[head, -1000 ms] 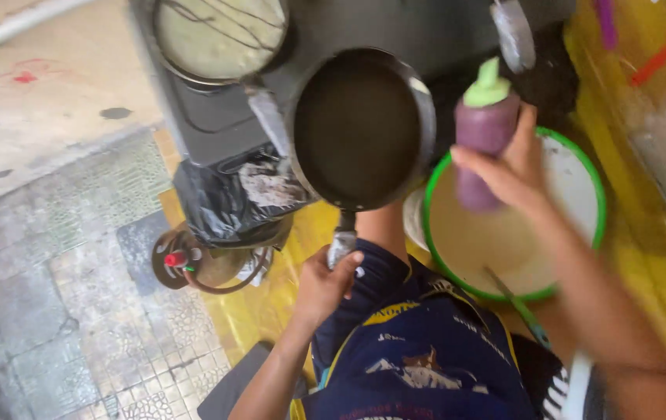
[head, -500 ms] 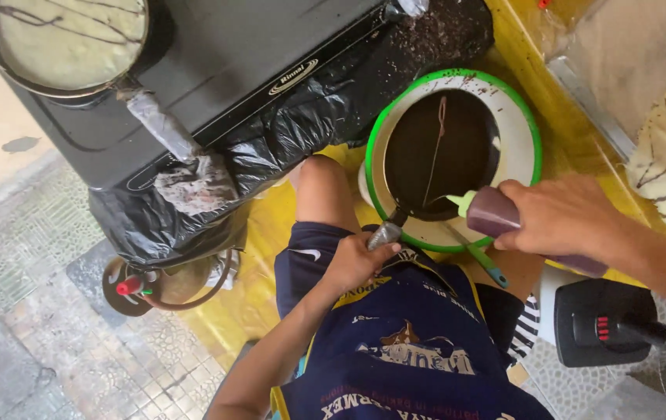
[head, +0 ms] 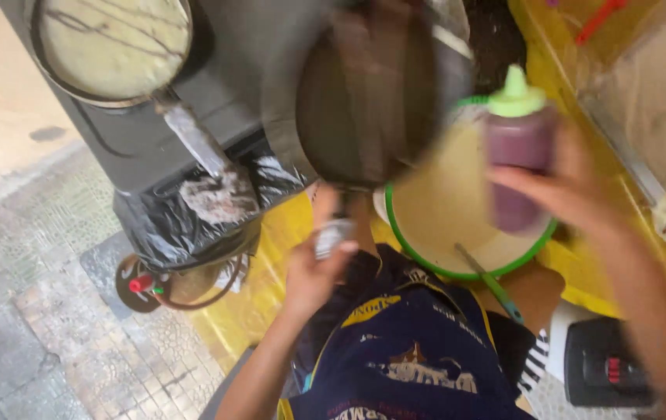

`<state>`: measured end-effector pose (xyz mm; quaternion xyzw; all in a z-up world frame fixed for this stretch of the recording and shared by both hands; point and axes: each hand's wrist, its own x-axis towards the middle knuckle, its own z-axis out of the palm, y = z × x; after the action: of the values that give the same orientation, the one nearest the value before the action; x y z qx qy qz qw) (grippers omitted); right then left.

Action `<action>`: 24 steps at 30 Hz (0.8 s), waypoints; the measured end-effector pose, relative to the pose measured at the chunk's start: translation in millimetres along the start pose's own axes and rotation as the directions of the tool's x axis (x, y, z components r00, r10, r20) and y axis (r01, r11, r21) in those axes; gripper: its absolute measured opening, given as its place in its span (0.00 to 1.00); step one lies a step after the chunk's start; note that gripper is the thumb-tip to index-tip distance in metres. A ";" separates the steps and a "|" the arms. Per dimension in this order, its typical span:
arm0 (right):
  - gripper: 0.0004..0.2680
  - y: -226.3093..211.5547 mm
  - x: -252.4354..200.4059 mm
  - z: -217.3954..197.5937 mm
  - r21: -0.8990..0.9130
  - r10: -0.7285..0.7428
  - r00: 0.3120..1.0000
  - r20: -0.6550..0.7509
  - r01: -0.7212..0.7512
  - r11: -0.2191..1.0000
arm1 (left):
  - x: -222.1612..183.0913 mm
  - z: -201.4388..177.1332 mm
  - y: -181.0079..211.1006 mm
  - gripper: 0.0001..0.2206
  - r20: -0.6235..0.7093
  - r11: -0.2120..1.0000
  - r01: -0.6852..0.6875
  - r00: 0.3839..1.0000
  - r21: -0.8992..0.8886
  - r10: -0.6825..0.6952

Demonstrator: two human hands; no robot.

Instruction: Preparing crepes by pouring batter into pans, spreading it, adding chocolate drizzle, and flipping them.

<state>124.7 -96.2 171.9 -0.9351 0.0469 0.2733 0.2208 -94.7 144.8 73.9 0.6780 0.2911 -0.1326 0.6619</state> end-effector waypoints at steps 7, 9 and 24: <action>0.37 -85.6 102.2 207.9 0.309 -0.583 0.785 -0.208 0.618 0.723 | -34.2 -61.0 -14.2 0.07 -0.751 0.872 -0.490 0.582 -0.017 0.313; 0.36 -99.2 100.3 221.3 0.373 -0.579 0.780 -0.237 0.623 0.687 | -42.6 -60.7 -13.5 0.07 -0.696 0.814 -0.581 0.582 0.006 0.420; 0.10 182.3 -62.5 137.6 -0.658 -0.175 0.923 -0.342 -0.102 0.747 | 21.7 58.2 -64.3 0.24 0.064 0.913 -0.234 0.972 0.334 0.225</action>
<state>-33.7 -201.7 30.8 -0.9873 -0.0301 0.0799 -0.1342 -102.2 89.8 3.7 0.8095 0.1742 -0.1104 0.5497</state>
